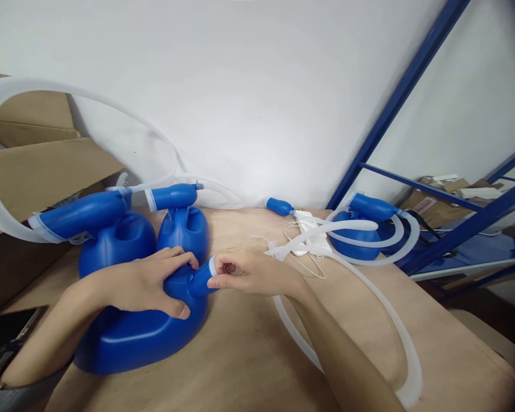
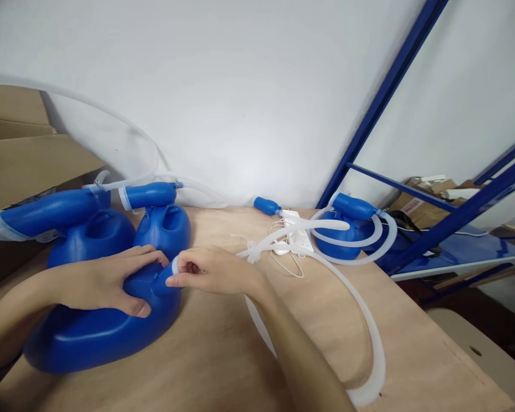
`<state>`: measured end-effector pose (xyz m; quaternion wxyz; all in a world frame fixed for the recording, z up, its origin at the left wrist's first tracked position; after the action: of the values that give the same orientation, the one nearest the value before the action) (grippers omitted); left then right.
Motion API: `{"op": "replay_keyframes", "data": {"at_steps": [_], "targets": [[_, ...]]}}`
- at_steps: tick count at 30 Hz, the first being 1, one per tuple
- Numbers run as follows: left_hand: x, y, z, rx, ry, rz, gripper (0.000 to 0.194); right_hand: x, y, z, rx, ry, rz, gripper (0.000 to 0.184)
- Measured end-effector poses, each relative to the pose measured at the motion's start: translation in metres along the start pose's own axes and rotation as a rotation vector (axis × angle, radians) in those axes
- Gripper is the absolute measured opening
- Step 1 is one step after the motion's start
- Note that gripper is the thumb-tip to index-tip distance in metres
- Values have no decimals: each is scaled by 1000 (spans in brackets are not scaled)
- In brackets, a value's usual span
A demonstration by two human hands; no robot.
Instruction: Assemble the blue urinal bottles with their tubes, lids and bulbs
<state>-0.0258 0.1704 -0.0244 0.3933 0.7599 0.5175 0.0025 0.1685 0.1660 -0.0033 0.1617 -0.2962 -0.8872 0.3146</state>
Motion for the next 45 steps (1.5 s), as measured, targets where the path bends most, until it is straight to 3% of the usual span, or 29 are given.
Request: {"op": "replay_keyframes", "data": {"at_steps": [5, 8, 13, 16, 21, 26, 29, 32, 35, 39, 42, 45], "targets": [[-1, 1, -1, -10, 7, -19, 83, 2, 3, 3, 26, 17, -46, 48], [-2, 2, -3, 7, -6, 8, 81, 4, 13, 5, 155, 13, -70, 53], [-4, 1, 0, 1, -73, 59, 79, 2, 30, 4, 299, -1, 12, 59], [-4, 1, -1, 1, -51, 56, 80, -2, 36, 0, 209, -55, 68, 51], [-5, 5, -2, -8, -67, 52, 80, -1, 63, -4, -165, -14, 237, 36], [-5, 4, -1, -4, -75, 28, 81, -2, 75, 8, -236, -191, 317, 25], [-4, 6, -1, -1, -80, 37, 78, -5, 87, -22, -329, -139, 452, 50], [-1, 8, 0, 6, -97, 44, 73, -6, 122, -69, -508, -51, 701, 66], [1, 10, 0, 2, -100, 50, 70, -10, 167, -110, -704, 43, 979, 46], [0, 14, 0, -4, -121, 57, 69, -31, 211, -143, -900, 167, 1219, 41], [0, 18, -1, 0, -137, 43, 68, -49, 231, -158, -1015, 233, 1295, 42], [0, 19, -1, -2, -149, 19, 69, -57, 247, -171, -1055, 213, 1304, 42]]}}
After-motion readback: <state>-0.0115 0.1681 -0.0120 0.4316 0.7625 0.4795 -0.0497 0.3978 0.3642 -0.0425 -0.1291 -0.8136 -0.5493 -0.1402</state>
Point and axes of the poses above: each hand's wrist, its own x-axis towards the middle knuckle, its own z-axis out of the palm, y = z × x, the point moved 6 cm from there along x, towards the middle knuckle, and after that the axes turned 13 degrees about -x, right-handed, at the moved point
